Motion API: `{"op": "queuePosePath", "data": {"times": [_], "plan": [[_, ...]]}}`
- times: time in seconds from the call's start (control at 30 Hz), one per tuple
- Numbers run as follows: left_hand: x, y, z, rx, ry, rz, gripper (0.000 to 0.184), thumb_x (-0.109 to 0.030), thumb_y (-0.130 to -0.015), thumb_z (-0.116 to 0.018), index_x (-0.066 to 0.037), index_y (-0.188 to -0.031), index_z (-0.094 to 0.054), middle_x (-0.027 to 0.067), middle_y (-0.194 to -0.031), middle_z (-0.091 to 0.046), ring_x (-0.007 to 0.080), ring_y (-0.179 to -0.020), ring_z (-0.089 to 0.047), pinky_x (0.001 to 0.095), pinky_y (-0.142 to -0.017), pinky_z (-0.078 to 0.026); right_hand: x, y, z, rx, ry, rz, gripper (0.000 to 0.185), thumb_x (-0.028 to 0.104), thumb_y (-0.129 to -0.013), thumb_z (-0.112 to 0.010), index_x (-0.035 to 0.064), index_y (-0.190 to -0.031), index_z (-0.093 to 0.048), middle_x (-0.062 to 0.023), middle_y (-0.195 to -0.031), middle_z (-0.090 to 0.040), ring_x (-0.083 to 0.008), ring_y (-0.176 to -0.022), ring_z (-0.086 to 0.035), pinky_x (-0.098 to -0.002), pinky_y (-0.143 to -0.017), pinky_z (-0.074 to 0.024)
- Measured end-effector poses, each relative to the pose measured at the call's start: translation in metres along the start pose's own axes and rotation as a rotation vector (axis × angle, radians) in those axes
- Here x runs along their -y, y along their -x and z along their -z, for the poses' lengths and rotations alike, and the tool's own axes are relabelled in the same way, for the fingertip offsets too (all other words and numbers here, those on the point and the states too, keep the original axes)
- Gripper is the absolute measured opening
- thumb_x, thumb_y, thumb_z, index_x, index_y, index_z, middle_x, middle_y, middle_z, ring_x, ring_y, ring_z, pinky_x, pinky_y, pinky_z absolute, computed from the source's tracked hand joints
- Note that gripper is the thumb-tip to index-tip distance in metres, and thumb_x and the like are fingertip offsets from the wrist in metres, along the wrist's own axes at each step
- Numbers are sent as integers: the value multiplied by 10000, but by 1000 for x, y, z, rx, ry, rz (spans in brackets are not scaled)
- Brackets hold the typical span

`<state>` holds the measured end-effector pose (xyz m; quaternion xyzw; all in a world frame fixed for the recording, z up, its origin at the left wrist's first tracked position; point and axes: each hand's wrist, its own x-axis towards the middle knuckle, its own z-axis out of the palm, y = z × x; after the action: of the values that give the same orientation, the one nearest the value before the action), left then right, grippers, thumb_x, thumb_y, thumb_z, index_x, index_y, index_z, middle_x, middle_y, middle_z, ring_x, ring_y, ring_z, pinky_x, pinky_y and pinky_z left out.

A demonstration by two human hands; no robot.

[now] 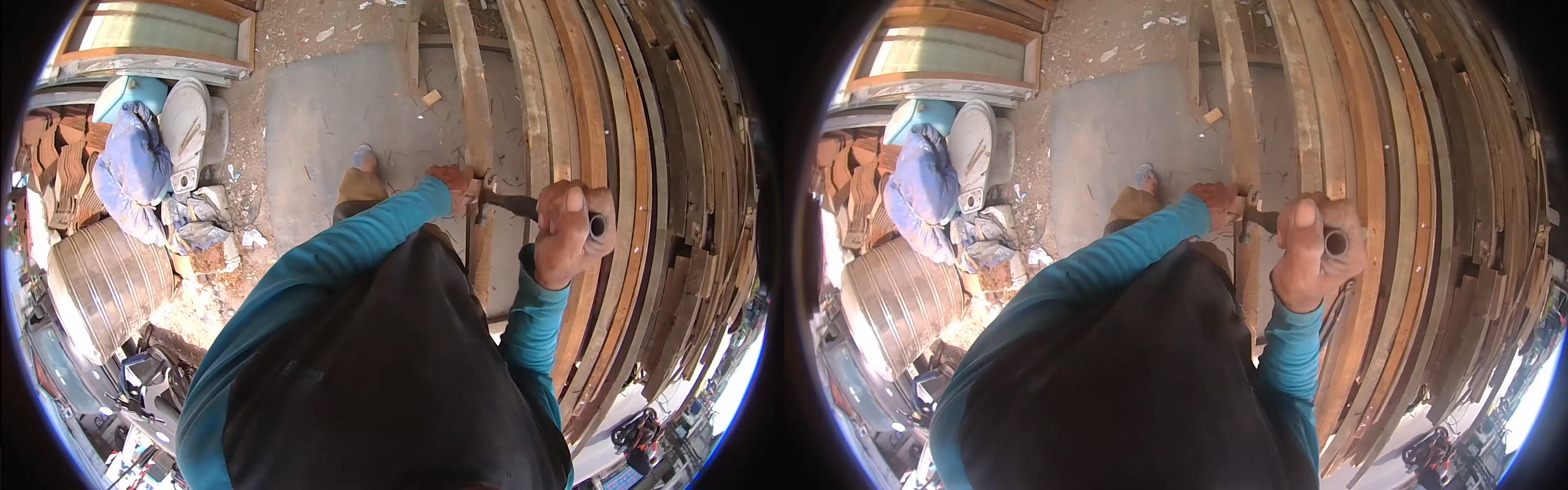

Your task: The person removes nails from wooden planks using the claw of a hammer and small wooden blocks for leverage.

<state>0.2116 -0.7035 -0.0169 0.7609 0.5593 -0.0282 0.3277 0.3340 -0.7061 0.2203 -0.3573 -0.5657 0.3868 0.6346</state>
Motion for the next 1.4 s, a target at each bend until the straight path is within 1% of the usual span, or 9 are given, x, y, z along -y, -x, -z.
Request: {"op": "queuePosePath", "data": {"times": [0.07,0.3,0.37,0.5,0.63,0.77,0.9,1.0,1.4], "plan": [[-2,-2,0,40,40,52,618,-523,-909,-625,-65,-1299,-486,228,-1181,-623,401,-1123,-628,495,-932,-495,-1,11,18,-66,65,-113,288,135,-970,-625,54,-780,-423,-56,-576,-499,-99,-507,-402,-272,-463,-317],[0,-4,-8,-39,31,43,664,-544,-903,-629,-161,-1410,-437,201,-1238,-607,389,-1171,-609,480,-980,-489,7,70,33,41,-89,109,289,112,-931,-672,39,-743,-466,-79,-639,-545,-146,-556,-468,-300,-502,-364],[-11,2,6,88,-4,100,656,-524,-910,-631,-162,-1418,-428,201,-1240,-608,383,-1163,-613,470,-978,-493,9,59,32,37,-119,96,297,123,-932,-675,41,-738,-466,-84,-643,-551,-142,-559,-467,-295,-507,-364],[4,-11,-12,74,-5,30,627,-518,-921,-620,-102,-1361,-454,199,-1191,-632,372,-1139,-622,459,-942,-504,22,15,21,66,49,-204,314,143,-979,-620,51,-718,-470,-61,-610,-519,-111,-568,-456,-279,-513,-349],[-3,-11,11,35,8,18,614,-513,-922,-621,-63,-1313,-475,206,-1182,-636,375,-1130,-621,451,-930,-506,23,86,47,71,-71,109,332,215,-931,-687,35,-727,-496,-50,-592,-515,-170,-527,-476,-323,-519,-371],[-8,8,3,-56,-4,-35,585,-463,-919,-646,-42,-1295,-494,214,-1179,-639,372,-1129,-625,457,-933,-505,26,95,28,46,-10,129,349,267,-902,-724,35,-735,-523,-50,-590,-516,-182,-524,-478,-339,-516,-380],[0,-10,0,78,-12,12,582,-421,-903,-675,-48,-1309,-490,213,-1188,-636,380,-1138,-622,472,-945,-499,29,76,39,141,-116,100,371,303,-928,-662,38,-712,-517,-46,-594,-507,-181,-537,-478,-342,-545,-392],[-12,5,3,62,-5,-46,594,-443,-907,-655,-48,-1317,-488,225,-1193,-636,390,-1134,-624,482,-954,-494,50,51,33,12,102,-204,408,306,-967,-587,30,-680,-495,-43,-575,-467,-165,-560,-470,-349,-615,-412],[-18,11,2,159,48,60,606,-494,-947,-581,-32,-1317,-452,253,-1252,-614,408,-1186,-605,472,-980,-480,30,61,26,-57,-26,-56,332,156,-963,-628,43,-715,-439,-65,-604,-510,-122,-567,-429,-283,-513,-321]]}}
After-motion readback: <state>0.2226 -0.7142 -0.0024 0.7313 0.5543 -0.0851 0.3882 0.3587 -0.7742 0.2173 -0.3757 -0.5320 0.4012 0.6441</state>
